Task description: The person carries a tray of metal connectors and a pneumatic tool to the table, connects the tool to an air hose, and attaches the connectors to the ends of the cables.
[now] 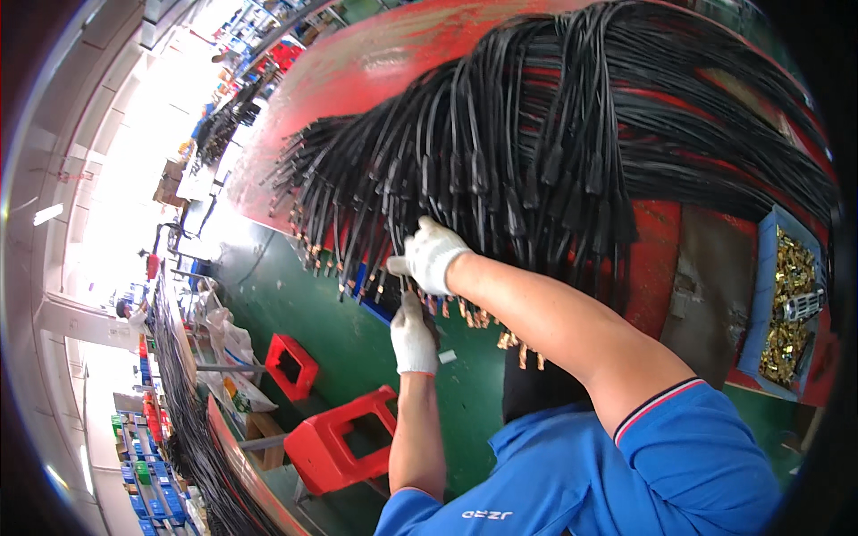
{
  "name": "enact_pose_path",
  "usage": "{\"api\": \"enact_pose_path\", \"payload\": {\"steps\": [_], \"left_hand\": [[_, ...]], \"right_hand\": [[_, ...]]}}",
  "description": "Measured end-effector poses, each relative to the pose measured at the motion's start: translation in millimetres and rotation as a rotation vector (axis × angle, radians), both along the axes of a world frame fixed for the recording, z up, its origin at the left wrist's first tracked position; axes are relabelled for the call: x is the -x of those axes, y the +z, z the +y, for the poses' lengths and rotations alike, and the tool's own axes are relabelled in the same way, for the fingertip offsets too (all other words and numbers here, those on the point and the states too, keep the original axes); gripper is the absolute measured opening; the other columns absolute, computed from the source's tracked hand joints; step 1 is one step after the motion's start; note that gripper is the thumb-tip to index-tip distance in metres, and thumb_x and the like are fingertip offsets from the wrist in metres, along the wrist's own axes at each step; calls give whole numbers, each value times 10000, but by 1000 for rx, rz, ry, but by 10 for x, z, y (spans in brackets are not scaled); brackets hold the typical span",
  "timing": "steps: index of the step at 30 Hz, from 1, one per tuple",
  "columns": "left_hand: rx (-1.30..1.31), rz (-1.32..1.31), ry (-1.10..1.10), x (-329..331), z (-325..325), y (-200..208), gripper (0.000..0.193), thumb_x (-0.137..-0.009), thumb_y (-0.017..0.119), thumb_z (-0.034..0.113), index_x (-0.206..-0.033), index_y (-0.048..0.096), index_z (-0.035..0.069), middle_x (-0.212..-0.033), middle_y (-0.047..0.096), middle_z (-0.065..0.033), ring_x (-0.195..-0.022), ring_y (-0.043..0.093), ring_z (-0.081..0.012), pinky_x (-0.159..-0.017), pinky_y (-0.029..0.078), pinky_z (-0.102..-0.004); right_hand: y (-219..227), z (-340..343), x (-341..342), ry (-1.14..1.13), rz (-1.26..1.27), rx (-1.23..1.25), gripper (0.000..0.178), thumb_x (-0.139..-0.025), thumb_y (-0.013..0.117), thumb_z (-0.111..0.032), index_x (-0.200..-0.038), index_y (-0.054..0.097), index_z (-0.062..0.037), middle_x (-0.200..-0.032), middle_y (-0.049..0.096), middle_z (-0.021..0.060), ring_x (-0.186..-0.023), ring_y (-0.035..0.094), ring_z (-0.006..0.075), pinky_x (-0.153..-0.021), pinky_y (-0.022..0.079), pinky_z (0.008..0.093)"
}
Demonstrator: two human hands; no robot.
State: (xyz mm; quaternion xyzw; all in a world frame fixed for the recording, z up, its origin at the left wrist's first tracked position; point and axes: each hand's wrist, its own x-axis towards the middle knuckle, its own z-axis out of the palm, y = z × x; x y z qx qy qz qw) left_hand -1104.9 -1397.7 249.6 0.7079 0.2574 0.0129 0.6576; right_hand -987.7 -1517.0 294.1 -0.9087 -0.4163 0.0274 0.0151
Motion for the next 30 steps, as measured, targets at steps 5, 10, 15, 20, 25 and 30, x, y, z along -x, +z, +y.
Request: {"api": "enact_pose_path", "payload": {"steps": [5, 10, 15, 20, 25, 30], "left_hand": [[22, 29, 22, 132, -108, 195, 504, -1062, 518, 545, -732, 489, 165, -538, 382, 54, -411, 333, -84, -404, 247, -287], [4, 190, 60, 944, -129, 49, 467, -1075, 511, 492, -751, 493, 157, -559, 397, 12, -449, 394, -121, -429, 294, -303], [487, -53, 415, 820, 254, 315, 344, -1087, 500, 397, -851, 562, 155, -699, 499, 10, -604, 470, -158, -557, 359, -290], [98, -146, 206, 357, 481, 335, 403, -1082, 521, 398, -838, 626, 95, -654, 437, 41, -551, 416, -93, -528, 327, -242], [-1076, -65, -210, -163, 133, 391, 467, -997, 643, 455, -1046, 733, 0, -920, 747, -224, -871, 725, -402, -794, 540, -461], [-918, 23, -440, -358, 420, 521, 522, -968, 658, 503, -969, 754, -10, -890, 753, -214, -831, 724, -369, -781, 541, -436]], "right_hand": [[17, 25, 2, 17, 61, 8, 388, -1008, 511, -259, -1384, 594, -313, -1208, 735, 102, -1165, 693, 239, -1102, 383, 443], [-79, 63, -81, -5, 23, -19, 368, -1043, 469, -253, -1376, 620, -296, -1193, 754, 109, -1128, 714, 251, -1046, 394, 439], [18, -58, -25, -13, 31, -14, 446, -1033, 483, -227, -1471, 557, -268, -1270, 731, 121, -1206, 688, 264, -1129, 375, 454], [-2, 87, 12, -49, 37, -15, 400, -1017, 511, -228, -1407, 584, -282, -1259, 724, 106, -1202, 685, 258, -1118, 389, 454], [-112, 96, -10, -58, 8, 24, 354, -1023, 520, -286, -1361, 624, -282, -1248, 737, 83, -1185, 693, 236, -1090, 388, 445], [20, 103, 21, -36, -14, 15, 360, -1009, 556, -310, -1364, 611, -284, -1200, 763, 78, -1139, 721, 230, -1061, 403, 446]]}}
